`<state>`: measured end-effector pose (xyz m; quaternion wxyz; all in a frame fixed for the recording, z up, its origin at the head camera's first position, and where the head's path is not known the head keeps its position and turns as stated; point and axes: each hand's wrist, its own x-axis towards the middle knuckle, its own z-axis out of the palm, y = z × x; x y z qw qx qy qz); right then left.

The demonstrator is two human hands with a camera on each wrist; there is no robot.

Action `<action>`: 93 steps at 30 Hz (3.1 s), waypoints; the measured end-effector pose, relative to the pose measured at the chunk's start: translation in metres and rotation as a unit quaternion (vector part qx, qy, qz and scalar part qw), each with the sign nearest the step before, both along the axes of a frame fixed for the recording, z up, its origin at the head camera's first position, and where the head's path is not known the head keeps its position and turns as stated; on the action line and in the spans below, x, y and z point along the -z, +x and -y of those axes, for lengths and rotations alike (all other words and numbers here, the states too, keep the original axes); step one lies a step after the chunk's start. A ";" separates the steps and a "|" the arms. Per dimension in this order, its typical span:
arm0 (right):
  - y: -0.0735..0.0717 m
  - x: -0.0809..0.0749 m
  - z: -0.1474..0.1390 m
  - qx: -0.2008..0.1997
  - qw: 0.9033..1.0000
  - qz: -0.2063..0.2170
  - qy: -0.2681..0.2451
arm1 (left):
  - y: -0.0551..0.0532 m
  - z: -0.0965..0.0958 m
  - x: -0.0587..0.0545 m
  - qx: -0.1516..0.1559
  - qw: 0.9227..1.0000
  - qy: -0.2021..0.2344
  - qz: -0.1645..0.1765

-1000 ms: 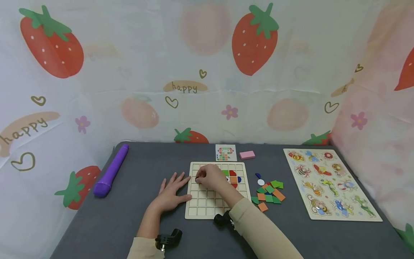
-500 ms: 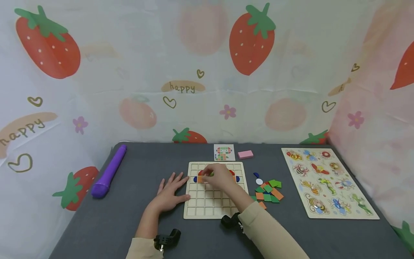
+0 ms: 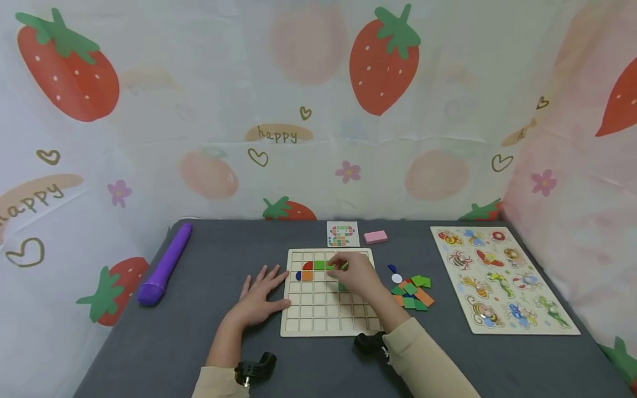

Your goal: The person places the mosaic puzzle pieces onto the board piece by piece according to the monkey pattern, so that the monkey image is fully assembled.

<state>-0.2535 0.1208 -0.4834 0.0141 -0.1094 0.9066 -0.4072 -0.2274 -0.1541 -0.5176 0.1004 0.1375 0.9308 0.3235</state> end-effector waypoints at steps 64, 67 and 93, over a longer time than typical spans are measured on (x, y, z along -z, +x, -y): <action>0.015 0.006 -0.118 0.136 0.983 0.052 0.115 | 0.001 0.001 0.000 -0.003 1.000 0.005 0.000; 0.014 0.004 -0.118 0.143 0.983 0.043 0.108 | 0.001 0.001 0.000 -0.005 1.000 0.005 0.000; 0.007 -0.010 -0.073 0.086 0.996 0.003 0.017 | 0.000 0.000 0.001 -0.008 1.000 -0.001 0.000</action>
